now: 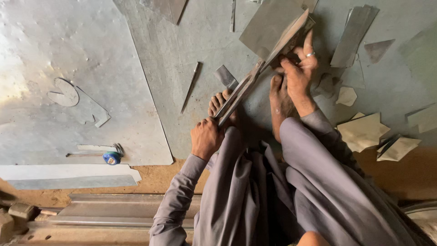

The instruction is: The person uses large shears to cut small rectangular pieces from a metal sheet. They then use a metal ruler and a pen to mark lines on the metal pieces before cutting them further. The person stacks the cut pieces and continues the process.

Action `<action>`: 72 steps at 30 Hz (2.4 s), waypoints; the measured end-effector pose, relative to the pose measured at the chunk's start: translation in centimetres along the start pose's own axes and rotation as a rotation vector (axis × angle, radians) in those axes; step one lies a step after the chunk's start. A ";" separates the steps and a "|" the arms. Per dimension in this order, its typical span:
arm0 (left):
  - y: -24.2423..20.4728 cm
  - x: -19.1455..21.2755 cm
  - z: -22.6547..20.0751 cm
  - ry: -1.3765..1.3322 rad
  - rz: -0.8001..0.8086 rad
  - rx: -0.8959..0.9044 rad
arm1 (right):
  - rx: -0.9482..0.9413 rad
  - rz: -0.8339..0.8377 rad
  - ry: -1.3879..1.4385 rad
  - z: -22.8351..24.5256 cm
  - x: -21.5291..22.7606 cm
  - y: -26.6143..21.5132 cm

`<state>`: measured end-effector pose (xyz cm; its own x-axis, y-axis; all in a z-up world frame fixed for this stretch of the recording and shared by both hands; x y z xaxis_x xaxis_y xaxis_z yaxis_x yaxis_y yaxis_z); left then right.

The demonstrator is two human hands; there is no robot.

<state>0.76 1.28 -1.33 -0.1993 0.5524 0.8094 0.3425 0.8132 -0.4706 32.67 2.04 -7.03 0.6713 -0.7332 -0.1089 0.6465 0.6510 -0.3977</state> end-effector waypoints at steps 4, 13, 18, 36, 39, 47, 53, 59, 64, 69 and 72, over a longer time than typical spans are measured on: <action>0.4 -0.1 0.3 -0.059 -0.042 0.010 | 0.061 -0.041 -0.116 0.2 -0.3 -0.2; 0.0 -0.1 0.0 0.062 -0.161 0.002 | 0.148 -0.020 -0.191 -0.7 0.6 0.9; 0.1 0.2 0.2 0.108 -0.233 -0.042 | 0.028 -0.006 -0.181 -0.5 1.7 0.5; 1.3 -1.9 2.2 -0.189 -0.106 0.071 | 0.105 -0.039 -0.157 -0.9 -1.5 -1.5; 1.6 -3.0 2.7 -0.178 -0.107 0.102 | 0.086 -0.072 -0.164 -0.9 -1.6 -1.4; 1.9 -3.9 2.8 -0.093 -0.139 0.131 | 0.087 -0.090 -0.190 -1.0 -0.7 -1.1; 1.9 -2.2 1.1 0.020 -0.114 -0.019 | 0.040 -0.053 -0.211 1.3 3.5 -2.7; 5.0 2.1 -2.1 -0.005 -0.021 -0.099 | 0.055 0.058 -0.368 2.6 4.1 -5.5; 9.0 2.8 -8.8 -0.778 -0.314 -0.227 | 0.005 0.106 -0.477 2.0 1.7 -7.3; 12.6 0.3 -11.8 -1.126 -0.125 0.066 | -0.094 0.004 -0.422 3.4 2.5 -5.8; 15.4 1.2 -11.2 -1.354 -0.147 0.220 | 0.051 -0.065 -0.396 5.9 6.2 -3.4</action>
<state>16.12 12.40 -3.66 -0.9932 0.1027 -0.0542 0.1154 0.8209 -0.5593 36.77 -3.52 -0.97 0.7097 -0.6471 0.2787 0.7028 0.6220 -0.3452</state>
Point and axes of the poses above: each hand's wrist, its own y-axis towards the middle knuckle, its own x-axis out of the back of the hand, z = x × y, the point moved 2 cm from there along y, towards the middle knuckle, and after that the axes turned 15 degrees about -z, right-handed, at the moved point
